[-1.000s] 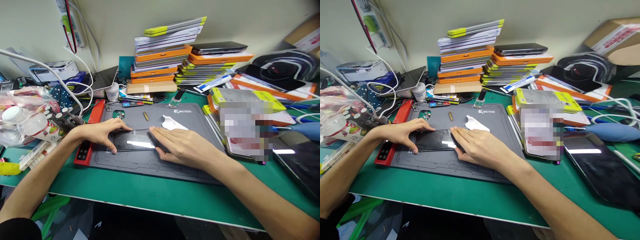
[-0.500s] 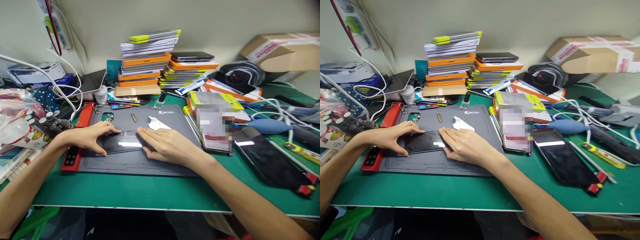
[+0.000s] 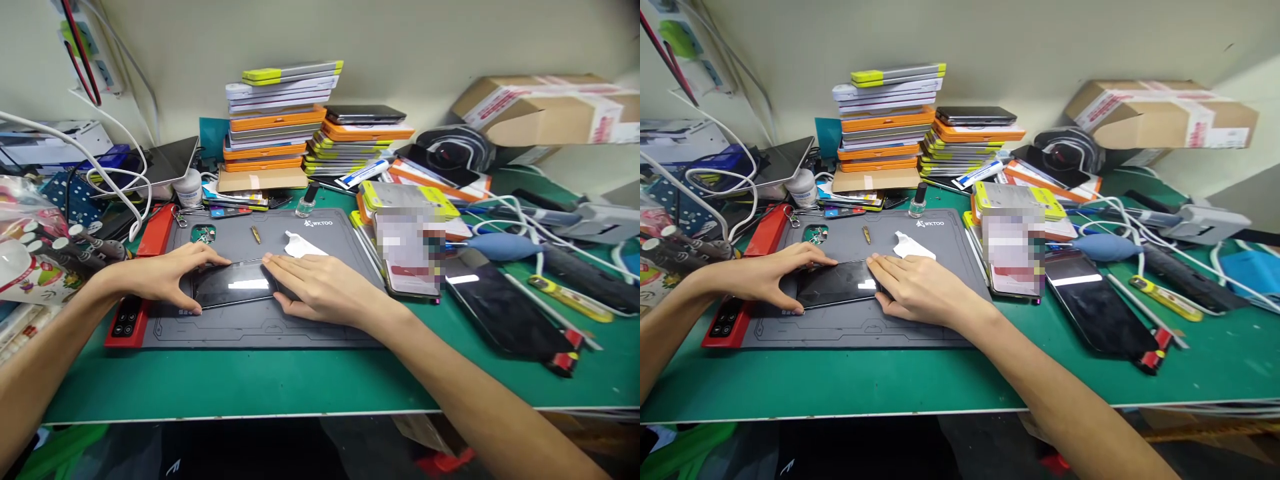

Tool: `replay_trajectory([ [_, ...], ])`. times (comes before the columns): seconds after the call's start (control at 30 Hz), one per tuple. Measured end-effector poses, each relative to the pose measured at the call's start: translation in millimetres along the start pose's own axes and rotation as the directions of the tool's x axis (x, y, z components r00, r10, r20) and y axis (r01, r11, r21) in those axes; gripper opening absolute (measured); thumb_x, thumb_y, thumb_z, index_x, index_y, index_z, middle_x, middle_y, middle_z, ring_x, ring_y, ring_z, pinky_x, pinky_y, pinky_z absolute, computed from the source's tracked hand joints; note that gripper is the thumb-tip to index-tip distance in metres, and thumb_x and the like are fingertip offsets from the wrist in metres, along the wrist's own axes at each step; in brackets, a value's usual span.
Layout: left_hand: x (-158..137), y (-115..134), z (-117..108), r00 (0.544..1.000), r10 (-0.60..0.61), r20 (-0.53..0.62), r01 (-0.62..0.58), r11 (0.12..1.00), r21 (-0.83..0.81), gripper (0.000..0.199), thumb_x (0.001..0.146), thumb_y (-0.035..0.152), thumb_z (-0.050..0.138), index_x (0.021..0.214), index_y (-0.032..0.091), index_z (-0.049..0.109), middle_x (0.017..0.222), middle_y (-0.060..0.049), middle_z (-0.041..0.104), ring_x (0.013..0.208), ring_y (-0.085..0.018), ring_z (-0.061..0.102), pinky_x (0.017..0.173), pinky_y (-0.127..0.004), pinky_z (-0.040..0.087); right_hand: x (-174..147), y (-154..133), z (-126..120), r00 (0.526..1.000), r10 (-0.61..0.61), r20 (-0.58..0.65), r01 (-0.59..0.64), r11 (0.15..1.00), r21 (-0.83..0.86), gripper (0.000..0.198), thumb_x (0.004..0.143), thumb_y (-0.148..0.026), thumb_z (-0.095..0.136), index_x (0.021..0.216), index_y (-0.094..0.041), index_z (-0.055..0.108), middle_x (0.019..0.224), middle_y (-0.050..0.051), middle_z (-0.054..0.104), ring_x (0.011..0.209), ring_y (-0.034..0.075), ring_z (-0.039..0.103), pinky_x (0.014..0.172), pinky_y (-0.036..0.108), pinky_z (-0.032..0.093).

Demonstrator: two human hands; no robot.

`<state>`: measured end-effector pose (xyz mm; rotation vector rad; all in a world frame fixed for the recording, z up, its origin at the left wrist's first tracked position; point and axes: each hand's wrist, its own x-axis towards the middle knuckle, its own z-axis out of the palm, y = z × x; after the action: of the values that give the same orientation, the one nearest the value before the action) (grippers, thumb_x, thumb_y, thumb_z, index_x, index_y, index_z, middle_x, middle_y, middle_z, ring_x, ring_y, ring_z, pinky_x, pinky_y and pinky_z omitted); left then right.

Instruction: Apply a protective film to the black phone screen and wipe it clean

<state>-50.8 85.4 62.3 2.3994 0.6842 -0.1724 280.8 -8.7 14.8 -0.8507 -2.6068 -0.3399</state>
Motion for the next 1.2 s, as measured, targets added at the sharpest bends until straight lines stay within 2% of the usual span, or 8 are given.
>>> replay_trajectory([
  [0.37,0.0,3.8,-2.5,1.000,-0.007,0.021,0.007,1.000,-0.003,0.085,0.089,0.052,0.083,0.162,0.036,0.043,0.163,-0.009,0.046,0.153,-0.033,0.044,0.130,-0.049,0.037,-1.2,0.4,-2.6,1.000,0.002,0.011,-0.002,1.000,0.004,0.041,0.106,-0.023,0.059,0.140,-0.002,0.068,0.141,0.023,0.073,0.124,0.033,0.077,0.094,0.044,0.069],
  [0.5,0.2,4.4,-1.7,1.000,0.004,0.024,-0.004,1.000,0.003,0.083,0.091,0.049,0.082,0.162,0.035,0.041,0.164,-0.009,0.044,0.155,-0.032,0.041,0.131,-0.049,0.036,-2.5,1.2,-0.4,1.000,0.001,-0.004,-0.001,1.000,0.020,0.045,0.105,-0.027,0.065,0.142,-0.002,0.067,0.139,0.024,0.074,0.121,0.035,0.078,0.092,0.046,0.069],
  [0.77,0.6,2.0,-0.1,1.000,0.012,0.025,-0.012,1.000,-0.007,0.084,0.091,0.050,0.083,0.162,0.034,0.041,0.165,-0.010,0.043,0.157,-0.032,0.037,0.132,-0.051,0.033,-3.5,1.0,0.1,0.998,-0.002,-0.064,0.001,1.000,-0.023,0.041,0.107,-0.028,0.061,0.137,-0.001,0.068,0.137,0.022,0.075,0.109,0.032,0.082,0.087,0.043,0.070],
  [1.03,0.7,5.6,-0.3,1.000,0.000,0.030,0.001,1.000,-0.027,0.085,0.089,0.046,0.085,0.161,0.033,0.042,0.165,-0.011,0.044,0.158,-0.033,0.037,0.132,-0.051,0.034,-3.1,1.9,-0.4,0.997,-0.005,-0.078,0.004,1.000,-0.011,0.040,0.107,-0.028,0.061,0.137,-0.004,0.069,0.134,0.019,0.078,0.109,0.028,0.082,0.090,0.039,0.069],
  [1.2,0.4,3.7,0.5,1.000,0.013,0.025,-0.012,0.999,-0.031,0.086,0.089,0.047,0.086,0.161,0.032,0.043,0.164,-0.011,0.044,0.157,-0.033,0.037,0.132,-0.051,0.034,-2.1,2.0,-0.1,0.997,0.002,-0.072,-0.002,1.000,0.001,0.041,0.105,-0.027,0.063,0.136,-0.002,0.070,0.133,0.021,0.078,0.109,0.029,0.082,0.090,0.039,0.068],
])
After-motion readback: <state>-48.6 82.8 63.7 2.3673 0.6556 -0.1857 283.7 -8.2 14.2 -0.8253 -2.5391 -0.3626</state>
